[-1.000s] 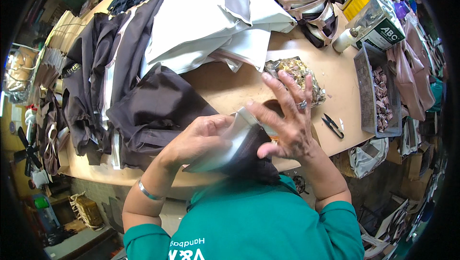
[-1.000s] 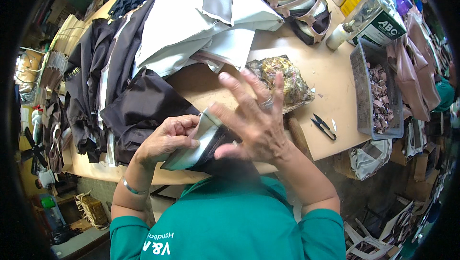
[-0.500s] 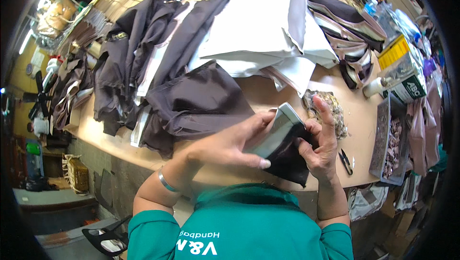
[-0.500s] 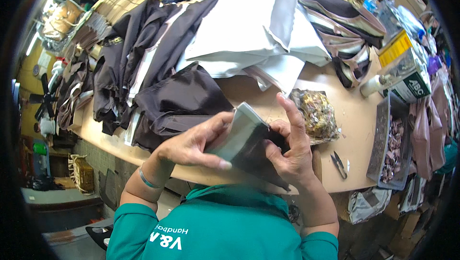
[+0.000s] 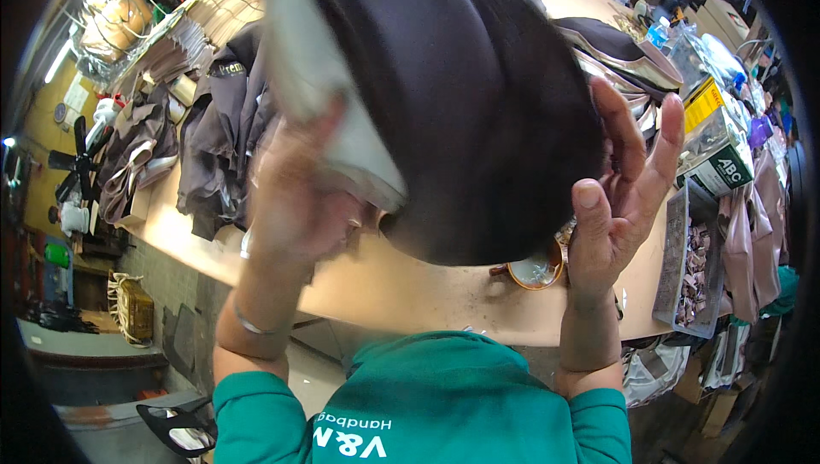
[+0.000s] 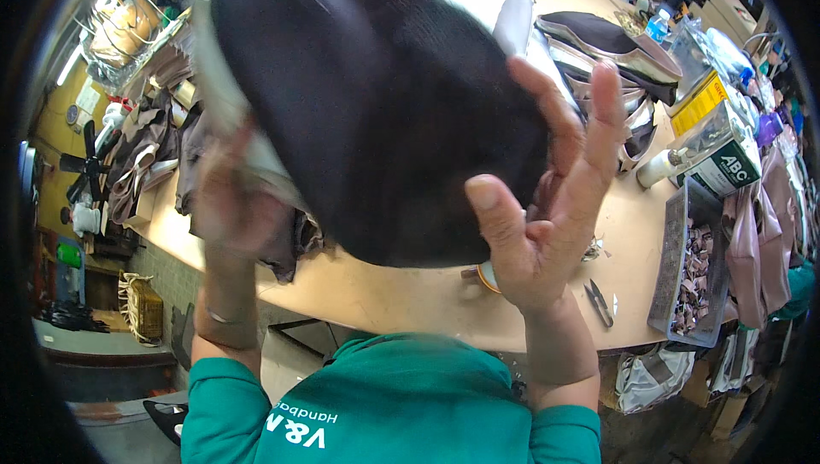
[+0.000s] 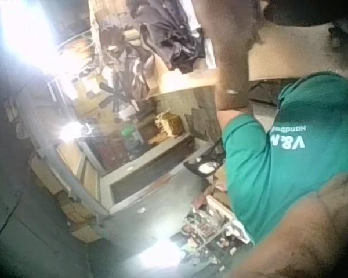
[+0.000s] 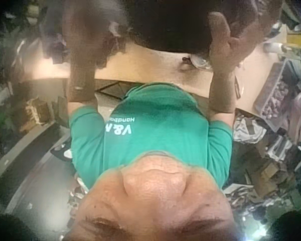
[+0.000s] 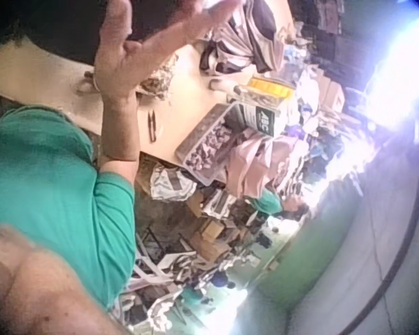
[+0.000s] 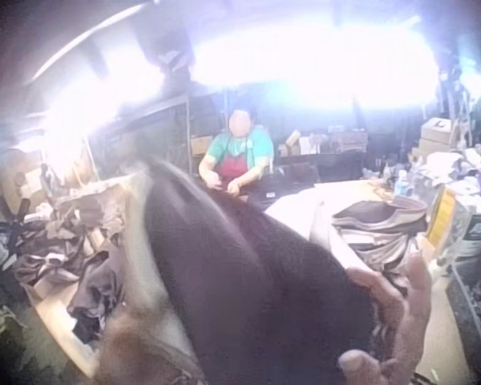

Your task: The person sorts through a pile of fabric pieces on a table, then picks up a dark brown piece and applies a clear adhesive from a small bowl to its edges. They press the edges together to bond them, repeating the process on different sections of the fabric.

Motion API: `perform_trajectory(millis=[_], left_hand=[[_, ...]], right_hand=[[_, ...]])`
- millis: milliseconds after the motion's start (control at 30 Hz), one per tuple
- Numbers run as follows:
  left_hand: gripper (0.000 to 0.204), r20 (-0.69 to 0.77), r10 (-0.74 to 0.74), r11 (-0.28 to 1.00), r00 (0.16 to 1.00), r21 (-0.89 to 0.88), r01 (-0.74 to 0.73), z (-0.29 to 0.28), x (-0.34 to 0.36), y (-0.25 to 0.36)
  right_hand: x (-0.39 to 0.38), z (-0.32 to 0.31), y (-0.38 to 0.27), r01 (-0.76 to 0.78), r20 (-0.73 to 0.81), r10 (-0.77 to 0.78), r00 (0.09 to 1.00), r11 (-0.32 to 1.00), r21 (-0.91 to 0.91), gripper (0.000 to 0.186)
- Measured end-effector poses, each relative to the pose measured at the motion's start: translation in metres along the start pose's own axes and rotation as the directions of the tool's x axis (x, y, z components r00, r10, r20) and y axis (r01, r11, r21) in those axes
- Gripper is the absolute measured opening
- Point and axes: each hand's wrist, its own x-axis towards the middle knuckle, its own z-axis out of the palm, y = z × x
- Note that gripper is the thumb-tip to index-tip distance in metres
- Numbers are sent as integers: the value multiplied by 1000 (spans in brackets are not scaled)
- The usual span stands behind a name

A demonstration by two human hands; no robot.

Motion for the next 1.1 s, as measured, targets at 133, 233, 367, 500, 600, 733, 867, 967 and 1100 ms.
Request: perform_trajectory(millis=[133, 233, 367, 500, 600, 733, 867, 967, 1100], left_hand=[[39, 465, -56, 918, 883, -324, 229, -10, 33, 81], [47, 382, -17, 948, 924, -287, 136, -48, 38, 103], [48, -350, 460, 758, 816, 634, -155, -80, 19, 41], [46, -153, 77, 955, 985, -271, -116, -175, -22, 11], [51, -233, 76, 922, 970, -353, -157, -187, -45, -37], [50, -350, -233, 971, 907, -35, 236, -167, -80, -83], [33, -458, -422, 768, 782, 278, 577, -149, -105, -120], [32, -453, -487, 631, 747, 408, 659, -127, -113, -131], [30, -434, -222, 909, 873, 232, 346, -102, -97, -122]], right_hand=[[-17, -9, 12, -34, -115, 32, 993, 999, -18, 80], [-54, -21, 24, -292, 14, 291, 956, 954, 71, 80], [-93, -45, 25, -696, 150, 687, 711, 659, 284, 85], [-120, -69, 25, -810, 193, 789, 583, 584, 57, 55], [-119, -91, 17, -47, 439, 555, 707, 656, -753, 46], [-127, -91, 17, 28, 394, 759, 518, 446, -895, 51], [-127, -86, 26, 104, 363, 798, 481, 359, -928, 49], [-121, -84, 25, 132, 363, 846, 392, 339, -932, 47], [-120, -94, 10, 56, 380, 701, 603, 438, -897, 52]])
